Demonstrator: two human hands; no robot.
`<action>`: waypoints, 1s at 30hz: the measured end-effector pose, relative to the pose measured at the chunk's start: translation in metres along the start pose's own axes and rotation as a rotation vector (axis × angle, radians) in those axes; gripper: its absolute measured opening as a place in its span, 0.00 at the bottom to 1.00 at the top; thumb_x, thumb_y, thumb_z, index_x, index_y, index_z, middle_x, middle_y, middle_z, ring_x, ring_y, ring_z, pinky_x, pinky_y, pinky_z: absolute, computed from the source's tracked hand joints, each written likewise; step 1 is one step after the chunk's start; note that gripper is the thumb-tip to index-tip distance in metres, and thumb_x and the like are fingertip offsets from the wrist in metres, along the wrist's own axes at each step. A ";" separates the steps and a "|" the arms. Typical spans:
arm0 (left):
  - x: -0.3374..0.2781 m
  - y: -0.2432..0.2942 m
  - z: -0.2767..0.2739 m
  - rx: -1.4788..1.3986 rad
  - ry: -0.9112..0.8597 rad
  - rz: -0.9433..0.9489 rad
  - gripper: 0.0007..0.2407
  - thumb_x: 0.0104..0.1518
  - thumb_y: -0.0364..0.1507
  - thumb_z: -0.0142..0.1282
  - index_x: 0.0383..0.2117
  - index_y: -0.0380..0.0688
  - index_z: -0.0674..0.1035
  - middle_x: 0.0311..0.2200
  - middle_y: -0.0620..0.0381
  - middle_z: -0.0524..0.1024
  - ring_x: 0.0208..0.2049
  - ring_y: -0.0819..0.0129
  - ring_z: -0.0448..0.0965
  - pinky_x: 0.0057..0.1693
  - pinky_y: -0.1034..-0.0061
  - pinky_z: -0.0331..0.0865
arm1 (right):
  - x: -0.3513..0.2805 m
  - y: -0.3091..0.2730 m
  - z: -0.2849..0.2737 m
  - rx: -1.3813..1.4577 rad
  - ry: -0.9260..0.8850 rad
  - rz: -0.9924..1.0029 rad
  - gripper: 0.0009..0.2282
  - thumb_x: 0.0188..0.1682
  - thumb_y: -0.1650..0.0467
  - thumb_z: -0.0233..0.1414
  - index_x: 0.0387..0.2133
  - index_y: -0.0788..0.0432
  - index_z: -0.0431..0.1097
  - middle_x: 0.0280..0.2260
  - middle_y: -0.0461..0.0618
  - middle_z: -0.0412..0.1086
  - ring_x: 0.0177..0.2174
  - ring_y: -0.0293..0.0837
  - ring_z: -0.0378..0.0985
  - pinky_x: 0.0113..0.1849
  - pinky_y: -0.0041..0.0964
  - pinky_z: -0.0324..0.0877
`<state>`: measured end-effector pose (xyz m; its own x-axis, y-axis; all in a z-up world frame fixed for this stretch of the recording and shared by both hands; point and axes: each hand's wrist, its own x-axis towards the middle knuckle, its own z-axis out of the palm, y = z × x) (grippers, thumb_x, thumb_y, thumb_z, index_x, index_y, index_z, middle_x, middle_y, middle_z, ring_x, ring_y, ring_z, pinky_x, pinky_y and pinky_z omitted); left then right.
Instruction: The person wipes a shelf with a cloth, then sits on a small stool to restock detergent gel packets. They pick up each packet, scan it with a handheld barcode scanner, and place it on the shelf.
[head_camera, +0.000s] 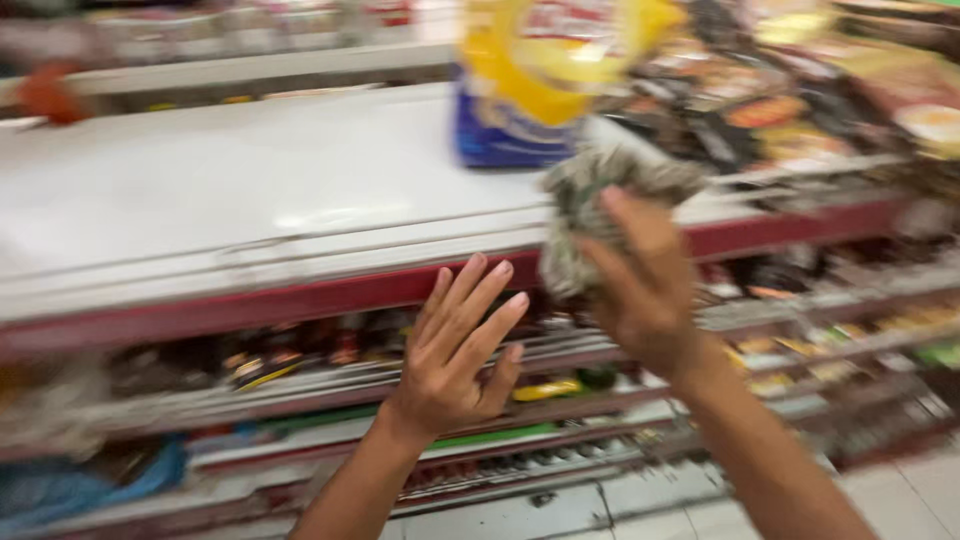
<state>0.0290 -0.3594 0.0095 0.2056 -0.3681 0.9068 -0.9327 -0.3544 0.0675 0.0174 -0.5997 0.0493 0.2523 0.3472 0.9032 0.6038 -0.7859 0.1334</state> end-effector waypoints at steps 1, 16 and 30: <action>-0.006 -0.011 -0.021 0.069 0.049 0.010 0.13 0.63 0.27 0.57 0.53 0.40 0.79 0.60 0.44 0.73 0.66 0.46 0.70 0.75 0.53 0.55 | 0.018 -0.010 0.002 -0.033 0.007 -0.001 0.13 0.52 0.74 0.56 0.50 0.61 0.74 0.60 0.62 0.65 0.59 0.62 0.71 0.60 0.57 0.66; -0.044 -0.117 -0.241 0.717 0.037 -0.041 0.13 0.65 0.34 0.53 0.54 0.49 0.79 0.59 0.50 0.72 0.65 0.52 0.67 0.73 0.41 0.27 | 0.240 -0.073 0.174 0.471 -1.461 -0.222 0.29 0.54 0.57 0.47 0.71 0.38 0.53 0.73 0.47 0.28 0.70 0.54 0.34 0.63 0.52 0.39; -0.077 -0.159 -0.304 0.748 0.201 -0.094 0.13 0.67 0.35 0.52 0.53 0.45 0.75 0.57 0.47 0.75 0.65 0.50 0.68 0.76 0.49 0.37 | 0.291 -0.196 0.280 0.934 -1.186 -0.288 0.22 0.57 0.62 0.42 0.65 0.50 0.59 0.69 0.57 0.51 0.67 0.57 0.54 0.63 0.48 0.52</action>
<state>0.0708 -0.0133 0.0554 0.1500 -0.1705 0.9739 -0.4517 -0.8880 -0.0859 0.1838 -0.2015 0.1717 0.2121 0.9772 -0.0018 0.8655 -0.1887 -0.4639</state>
